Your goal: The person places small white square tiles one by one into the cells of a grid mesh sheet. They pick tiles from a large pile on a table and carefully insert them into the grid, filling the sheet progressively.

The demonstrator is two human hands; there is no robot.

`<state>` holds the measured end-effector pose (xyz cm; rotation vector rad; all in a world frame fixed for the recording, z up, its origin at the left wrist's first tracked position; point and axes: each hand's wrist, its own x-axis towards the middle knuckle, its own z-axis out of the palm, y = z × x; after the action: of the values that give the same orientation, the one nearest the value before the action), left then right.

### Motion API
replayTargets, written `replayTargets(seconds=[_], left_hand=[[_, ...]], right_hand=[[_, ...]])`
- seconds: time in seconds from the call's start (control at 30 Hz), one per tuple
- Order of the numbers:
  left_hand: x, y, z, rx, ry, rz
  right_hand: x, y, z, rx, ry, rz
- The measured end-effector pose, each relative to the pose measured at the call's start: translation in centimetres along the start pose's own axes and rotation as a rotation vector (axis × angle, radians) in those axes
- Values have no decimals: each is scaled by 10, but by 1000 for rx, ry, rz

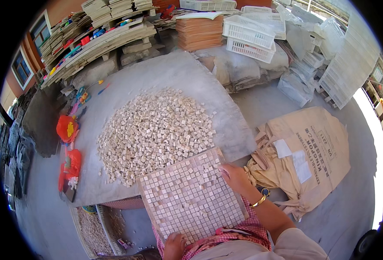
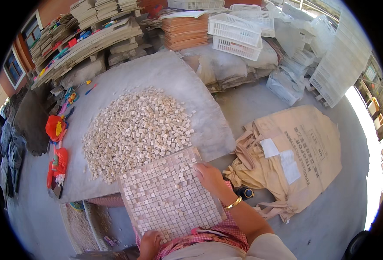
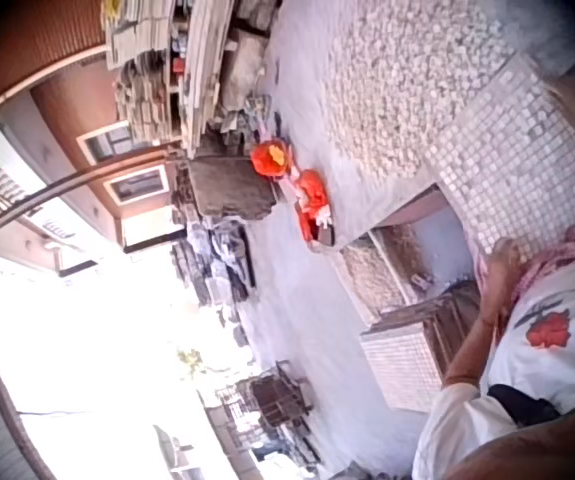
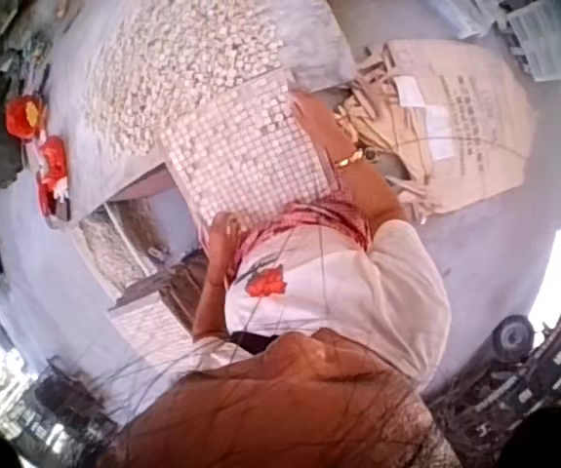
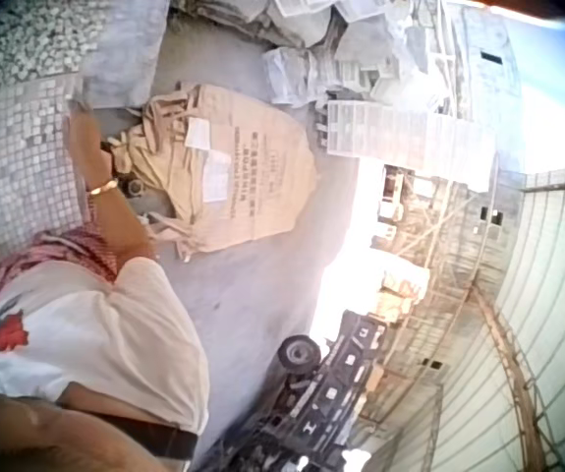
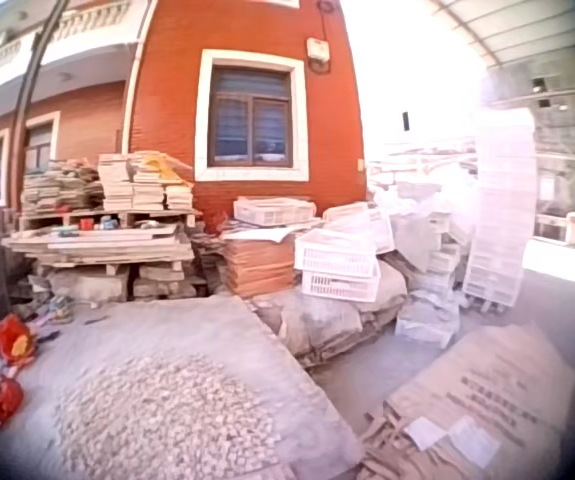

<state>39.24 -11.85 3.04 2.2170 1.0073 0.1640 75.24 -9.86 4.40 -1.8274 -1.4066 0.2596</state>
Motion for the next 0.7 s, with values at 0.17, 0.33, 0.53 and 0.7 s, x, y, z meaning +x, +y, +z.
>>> replayTargets(seconds=[0.17, 0.33, 0.53, 0.7], left_hand=[[13, 26, 1, -1207, -12, -448], [72, 65, -15, -1589, 12, -359], [172, 74, -14, -510, 123, -37], [209, 65, 1, -173, 164, 132]], right_hand=[[25, 5, 9, -165, -65, 37], [24, 12, 11, -27, -106, 77], [4, 2, 0, 304, -156, 135], [-21, -13, -11, 456, -187, 250]])
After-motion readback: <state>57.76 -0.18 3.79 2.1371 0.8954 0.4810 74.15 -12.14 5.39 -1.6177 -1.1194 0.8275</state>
